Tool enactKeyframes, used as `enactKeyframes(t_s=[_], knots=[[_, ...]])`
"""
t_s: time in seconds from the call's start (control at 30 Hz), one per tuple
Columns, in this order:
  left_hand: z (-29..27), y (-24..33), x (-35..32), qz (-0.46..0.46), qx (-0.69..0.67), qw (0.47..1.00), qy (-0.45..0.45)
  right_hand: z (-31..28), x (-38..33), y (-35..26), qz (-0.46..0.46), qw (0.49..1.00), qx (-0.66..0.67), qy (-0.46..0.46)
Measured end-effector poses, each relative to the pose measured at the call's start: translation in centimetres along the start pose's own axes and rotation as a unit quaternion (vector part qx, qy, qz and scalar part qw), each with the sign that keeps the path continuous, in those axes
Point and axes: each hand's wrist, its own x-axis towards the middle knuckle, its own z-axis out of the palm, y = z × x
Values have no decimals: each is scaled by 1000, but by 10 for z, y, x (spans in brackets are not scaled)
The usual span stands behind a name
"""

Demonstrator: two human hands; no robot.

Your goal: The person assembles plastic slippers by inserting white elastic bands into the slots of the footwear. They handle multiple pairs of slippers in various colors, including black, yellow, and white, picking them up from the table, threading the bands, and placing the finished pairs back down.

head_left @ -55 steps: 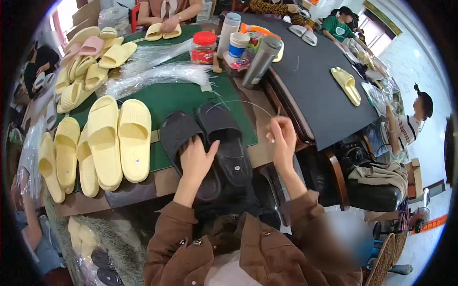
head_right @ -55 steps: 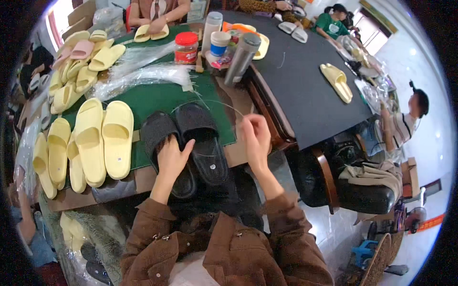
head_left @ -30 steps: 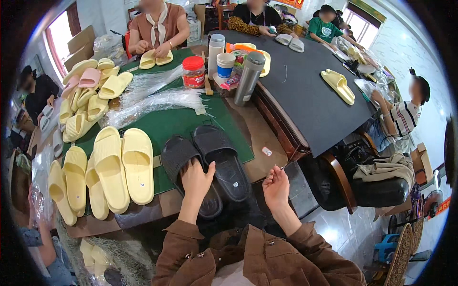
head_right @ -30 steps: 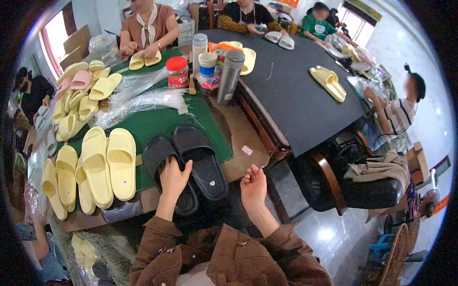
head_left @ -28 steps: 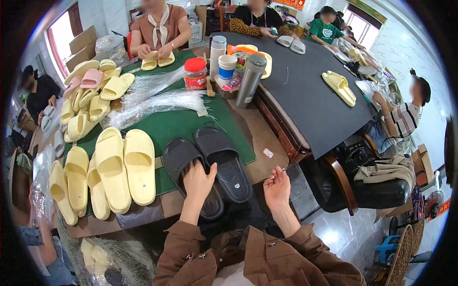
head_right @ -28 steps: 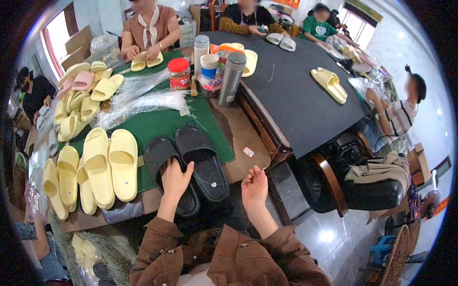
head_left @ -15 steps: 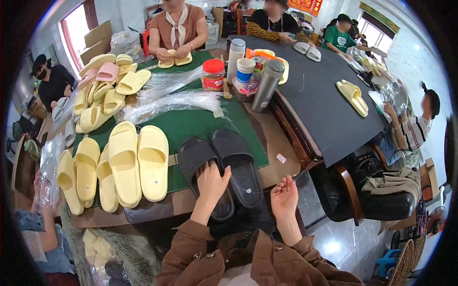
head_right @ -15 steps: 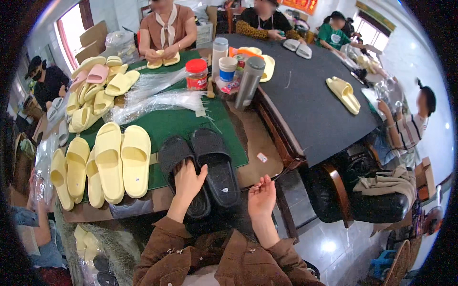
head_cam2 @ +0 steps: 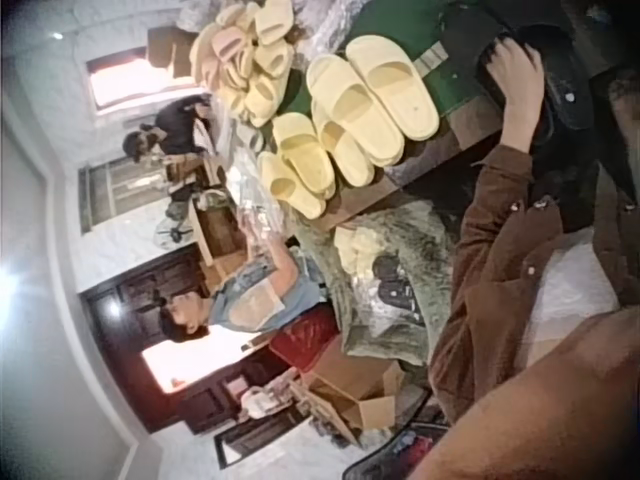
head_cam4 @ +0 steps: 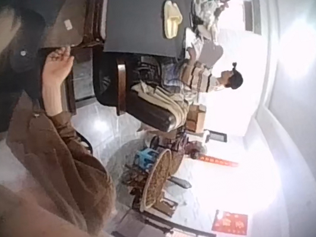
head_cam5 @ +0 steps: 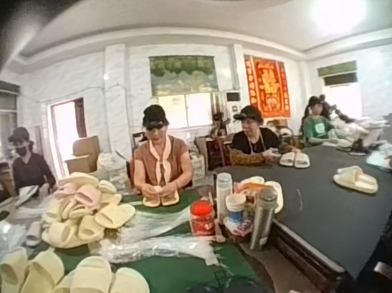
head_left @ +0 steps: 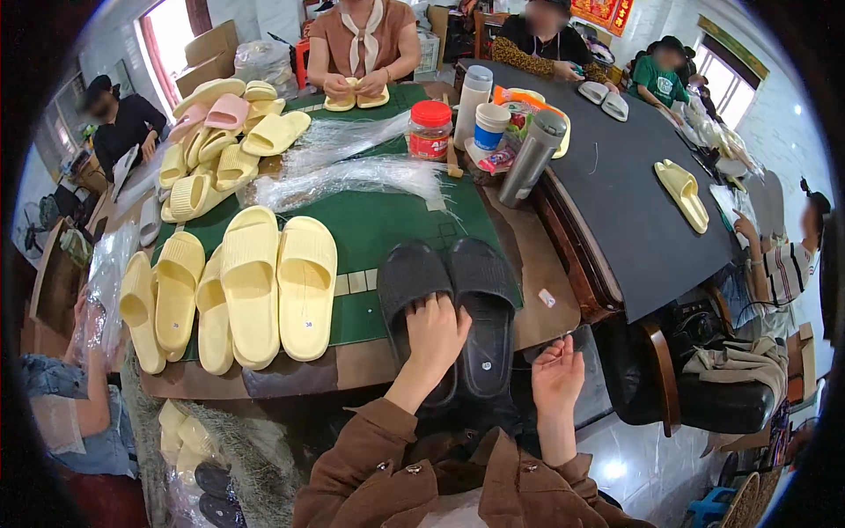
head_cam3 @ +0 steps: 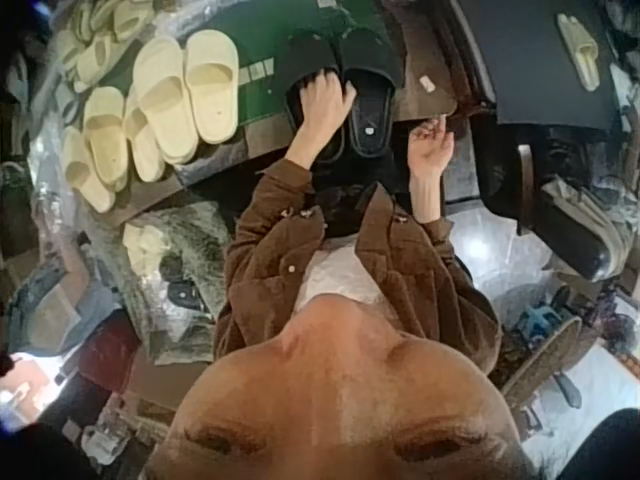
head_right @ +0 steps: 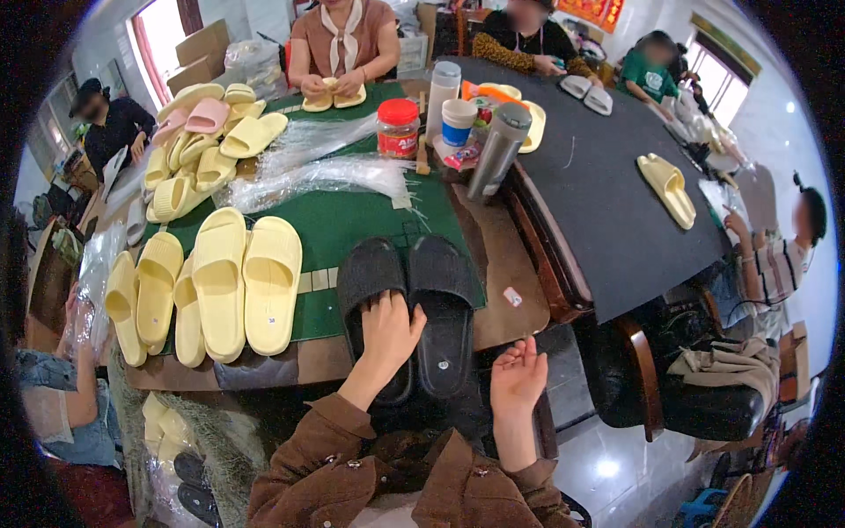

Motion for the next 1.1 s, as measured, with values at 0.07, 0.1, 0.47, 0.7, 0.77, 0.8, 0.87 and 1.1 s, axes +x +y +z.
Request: enactKeyframes(t_s=[0.07, 0.1, 0.47, 0.7, 0.77, 0.8, 0.87, 1.1], knots=[[-3, -3, -4, -18, 3, 1000, -2, 21, -12, 12, 17, 999, -45, -10], [-5, -5, -5, -20, 8, 1000, 2, 33, -17, 19, 26, 997, -67, -17], [-51, -24, -21, -89, -224, 965, -98, 63, -18, 28, -100, 934, -296, -175], [-32, -24, -26, -45, -62, 997, -24, 53, -24, 41, -42, 818, -527, -228], [-35, -23, -17, -91, -79, 988, -95, 62, -20, 48, -67, 736, -617, -269], [-33, -24, -10, -105, -85, 982, -131, 70, -16, 51, -91, 683, -659, -302], [-33, -29, 7, -133, -93, 967, -199, 85, -10, 59, -81, 601, -720, -339], [-5, -49, 25, -137, -53, 939, -311, 80, 12, 87, -288, 360, -795, -393]])
